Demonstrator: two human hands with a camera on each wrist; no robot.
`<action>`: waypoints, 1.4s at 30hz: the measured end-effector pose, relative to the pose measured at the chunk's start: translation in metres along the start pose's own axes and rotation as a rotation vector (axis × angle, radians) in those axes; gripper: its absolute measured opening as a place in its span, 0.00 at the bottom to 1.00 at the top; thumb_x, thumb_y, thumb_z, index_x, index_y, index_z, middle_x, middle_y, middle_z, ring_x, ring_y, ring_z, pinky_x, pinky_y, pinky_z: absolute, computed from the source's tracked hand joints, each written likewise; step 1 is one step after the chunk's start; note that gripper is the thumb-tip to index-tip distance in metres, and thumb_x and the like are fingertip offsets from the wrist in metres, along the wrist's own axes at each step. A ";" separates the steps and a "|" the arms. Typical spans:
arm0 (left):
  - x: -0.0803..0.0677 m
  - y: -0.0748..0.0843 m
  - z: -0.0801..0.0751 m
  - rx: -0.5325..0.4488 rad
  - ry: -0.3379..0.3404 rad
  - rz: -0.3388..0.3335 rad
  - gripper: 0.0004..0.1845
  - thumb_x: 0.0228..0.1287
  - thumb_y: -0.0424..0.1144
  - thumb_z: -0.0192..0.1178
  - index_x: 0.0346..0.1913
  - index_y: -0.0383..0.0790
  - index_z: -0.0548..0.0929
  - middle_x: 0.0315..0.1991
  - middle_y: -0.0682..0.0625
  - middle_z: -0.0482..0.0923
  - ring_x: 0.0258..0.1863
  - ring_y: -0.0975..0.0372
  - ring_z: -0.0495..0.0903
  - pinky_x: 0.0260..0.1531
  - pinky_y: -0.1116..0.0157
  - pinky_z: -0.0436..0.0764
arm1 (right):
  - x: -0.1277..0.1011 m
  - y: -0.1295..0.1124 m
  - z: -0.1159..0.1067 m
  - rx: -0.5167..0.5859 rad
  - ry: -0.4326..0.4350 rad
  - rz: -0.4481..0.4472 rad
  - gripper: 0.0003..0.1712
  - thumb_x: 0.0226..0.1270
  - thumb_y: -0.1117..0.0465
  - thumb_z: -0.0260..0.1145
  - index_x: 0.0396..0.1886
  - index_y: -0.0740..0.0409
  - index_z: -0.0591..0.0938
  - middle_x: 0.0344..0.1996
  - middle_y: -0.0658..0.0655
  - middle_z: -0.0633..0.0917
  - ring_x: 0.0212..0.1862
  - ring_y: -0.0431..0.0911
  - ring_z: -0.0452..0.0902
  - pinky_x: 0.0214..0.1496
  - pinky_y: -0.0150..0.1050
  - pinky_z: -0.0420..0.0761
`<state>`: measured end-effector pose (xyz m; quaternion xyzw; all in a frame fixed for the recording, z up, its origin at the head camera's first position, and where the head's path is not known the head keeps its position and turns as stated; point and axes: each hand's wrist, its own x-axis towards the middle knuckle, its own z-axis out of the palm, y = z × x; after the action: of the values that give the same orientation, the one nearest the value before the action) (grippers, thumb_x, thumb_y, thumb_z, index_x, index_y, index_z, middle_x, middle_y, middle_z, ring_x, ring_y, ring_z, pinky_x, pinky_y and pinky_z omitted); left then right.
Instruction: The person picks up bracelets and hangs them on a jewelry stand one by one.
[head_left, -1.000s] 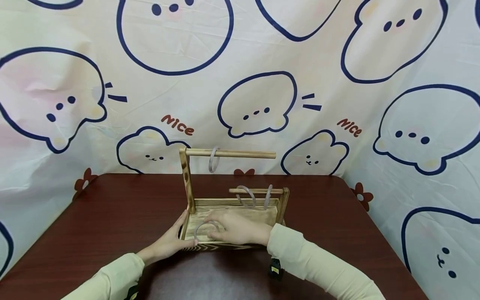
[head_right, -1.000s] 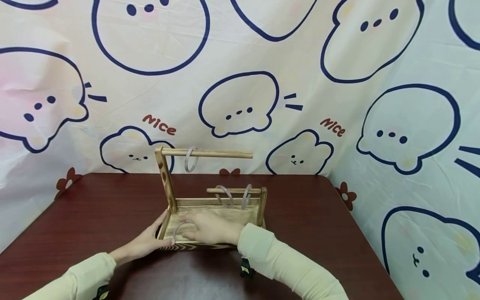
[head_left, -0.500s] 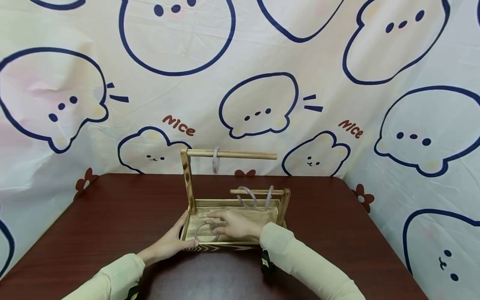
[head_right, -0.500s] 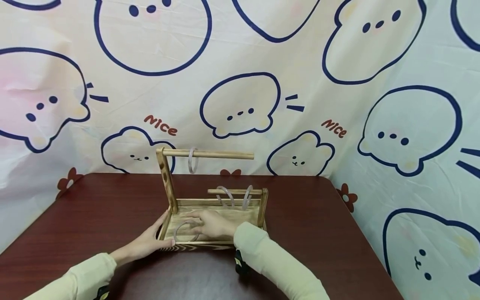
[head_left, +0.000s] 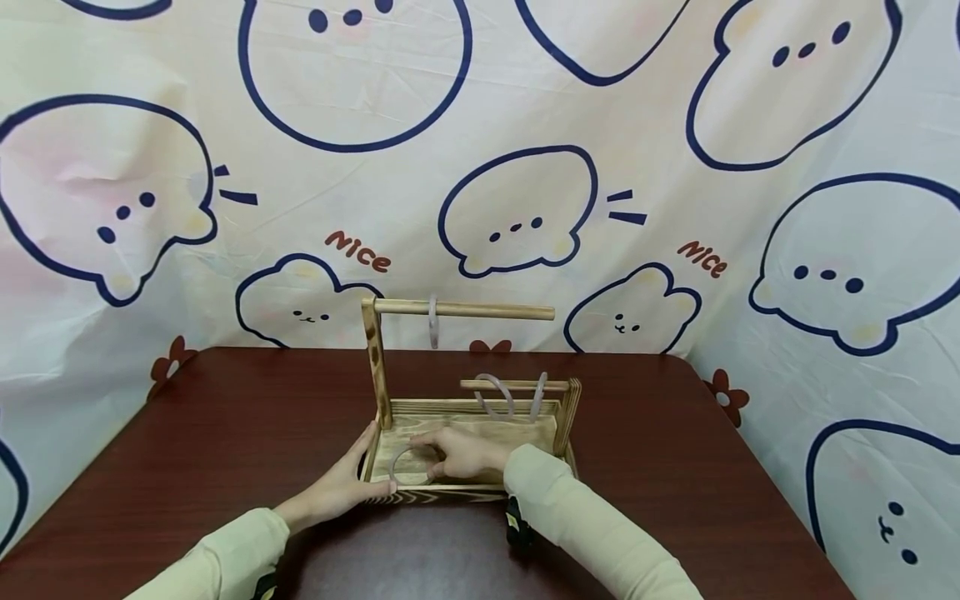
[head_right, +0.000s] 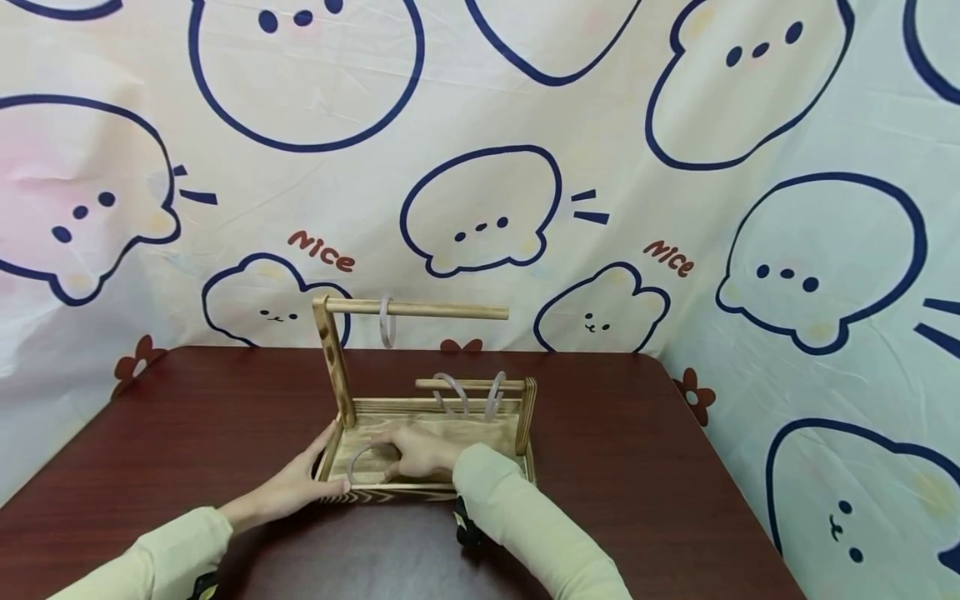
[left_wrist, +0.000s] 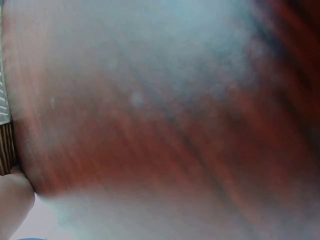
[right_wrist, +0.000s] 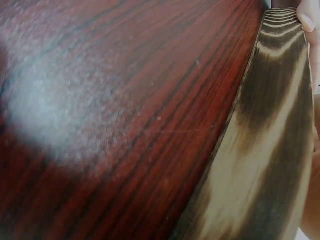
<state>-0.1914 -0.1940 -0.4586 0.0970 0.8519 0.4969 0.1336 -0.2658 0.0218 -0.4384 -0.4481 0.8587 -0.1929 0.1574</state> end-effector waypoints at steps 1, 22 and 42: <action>0.000 0.000 0.000 -0.001 0.002 0.002 0.57 0.55 0.46 0.65 0.72 0.45 0.31 0.73 0.41 0.26 0.70 0.43 0.29 0.61 0.37 0.45 | 0.000 -0.001 0.000 -0.005 -0.002 0.009 0.33 0.57 0.60 0.68 0.63 0.55 0.70 0.62 0.53 0.72 0.60 0.41 0.69 0.58 0.28 0.68; 0.001 -0.003 0.002 -0.001 0.021 0.020 0.58 0.53 0.48 0.66 0.72 0.41 0.32 0.73 0.40 0.28 0.70 0.45 0.30 0.64 0.41 0.44 | -0.003 0.004 0.000 -0.034 0.107 0.172 0.31 0.56 0.51 0.67 0.60 0.52 0.73 0.53 0.52 0.79 0.55 0.42 0.73 0.55 0.34 0.73; 0.000 -0.001 0.002 -0.001 0.015 0.025 0.58 0.53 0.48 0.66 0.72 0.41 0.32 0.73 0.39 0.27 0.70 0.44 0.30 0.63 0.40 0.44 | 0.001 0.002 0.000 0.012 0.130 0.184 0.38 0.56 0.49 0.67 0.64 0.59 0.68 0.54 0.55 0.79 0.50 0.42 0.78 0.58 0.34 0.70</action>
<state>-0.1909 -0.1927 -0.4602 0.1037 0.8513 0.4998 0.1212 -0.2681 0.0219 -0.4392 -0.3529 0.9033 -0.2115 0.1211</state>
